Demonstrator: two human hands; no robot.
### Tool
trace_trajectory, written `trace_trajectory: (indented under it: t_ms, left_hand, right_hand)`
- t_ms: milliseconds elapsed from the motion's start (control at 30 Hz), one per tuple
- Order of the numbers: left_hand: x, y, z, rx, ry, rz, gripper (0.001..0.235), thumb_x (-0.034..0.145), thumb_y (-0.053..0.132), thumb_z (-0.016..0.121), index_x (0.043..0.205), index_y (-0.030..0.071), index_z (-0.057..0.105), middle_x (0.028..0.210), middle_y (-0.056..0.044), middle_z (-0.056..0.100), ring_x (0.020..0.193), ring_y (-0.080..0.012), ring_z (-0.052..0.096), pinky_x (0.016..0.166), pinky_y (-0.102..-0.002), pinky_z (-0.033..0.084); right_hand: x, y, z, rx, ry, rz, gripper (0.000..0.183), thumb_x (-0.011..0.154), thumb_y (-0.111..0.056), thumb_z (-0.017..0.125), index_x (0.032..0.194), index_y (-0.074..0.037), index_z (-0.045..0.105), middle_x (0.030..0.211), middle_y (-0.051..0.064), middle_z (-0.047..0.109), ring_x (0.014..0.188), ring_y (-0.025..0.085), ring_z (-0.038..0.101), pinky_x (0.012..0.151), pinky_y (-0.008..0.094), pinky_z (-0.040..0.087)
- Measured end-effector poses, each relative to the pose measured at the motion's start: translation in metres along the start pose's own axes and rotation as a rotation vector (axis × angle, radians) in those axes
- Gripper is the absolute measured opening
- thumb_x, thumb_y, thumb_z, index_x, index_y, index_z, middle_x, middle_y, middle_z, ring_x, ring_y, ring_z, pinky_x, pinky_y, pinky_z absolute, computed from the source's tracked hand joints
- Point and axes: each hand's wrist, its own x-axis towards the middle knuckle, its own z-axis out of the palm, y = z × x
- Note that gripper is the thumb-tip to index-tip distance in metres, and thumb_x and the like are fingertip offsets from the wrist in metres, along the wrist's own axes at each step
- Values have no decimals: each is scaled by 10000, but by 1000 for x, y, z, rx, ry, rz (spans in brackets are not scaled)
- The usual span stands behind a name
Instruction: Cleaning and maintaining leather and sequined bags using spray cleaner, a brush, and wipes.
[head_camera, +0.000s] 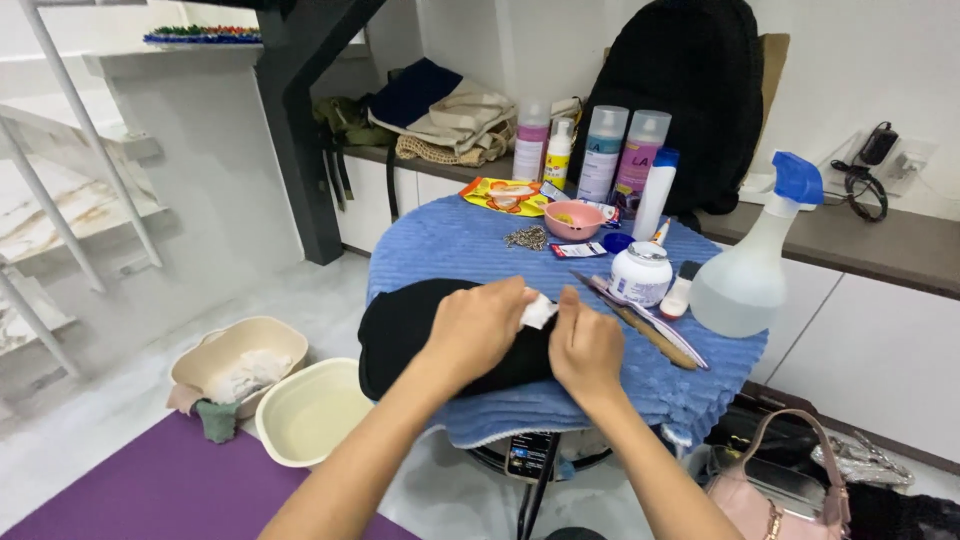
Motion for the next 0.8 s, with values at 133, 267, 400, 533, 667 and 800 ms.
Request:
trace_trajectory:
  t_ms: [133,267,400,533,667,800]
  left_hand:
    - [-5,-21,-5,-151,-111,-108,418,1054,428,448,850,126,653,744,-111,731,768,-413,735,678,-506,595]
    - [-14,-54,-15,-354,12,-301,362,1057,322,458,962,112,737,793,-188,748,835,-438,735,754,-530,574]
    - [-17,-69,-44,-561,175,-440,333,1057,349,533,926,113,729,674,-103,752,582,-239,748,580,-327,593]
    - [-21,-17,-66,-516,-85,-222,261,995,181,549,969,20,753,834,-255,757,887,-445,745,758,-504,584]
    - [-17,37,-60,-401,-290,-91,399,1029,219,453,1229,-27,695,1155,-243,740,1059,-442,714,863,-529,588]
    - [-21,31,-22,-186,-240,-84,495,1095,359,345,1092,29,714,910,-186,751,826,-355,755,679,-456,621]
  right_hand:
    - [-2,-12,-7,-13,-1,-43,695,1111,-382,370,569,-33,630,532,237,617,618,471,664,526,512,483]
    - [-2,-17,-13,100,67,-29,700,1121,-332,371,551,26,563,535,317,556,632,553,601,511,577,395]
    - [1,-4,-6,127,85,-27,722,1137,-349,364,496,-65,539,420,182,537,406,338,568,411,348,373]
    - [-3,-7,-3,16,152,-188,504,1126,-325,408,744,-111,658,544,149,601,570,374,651,482,408,476]
    - [-11,4,8,-108,216,-364,295,1052,-331,504,853,-217,690,652,50,632,691,295,695,586,401,546]
    - [-5,4,6,-46,149,-305,333,1061,-356,472,927,-176,718,715,98,693,746,339,711,605,448,550]
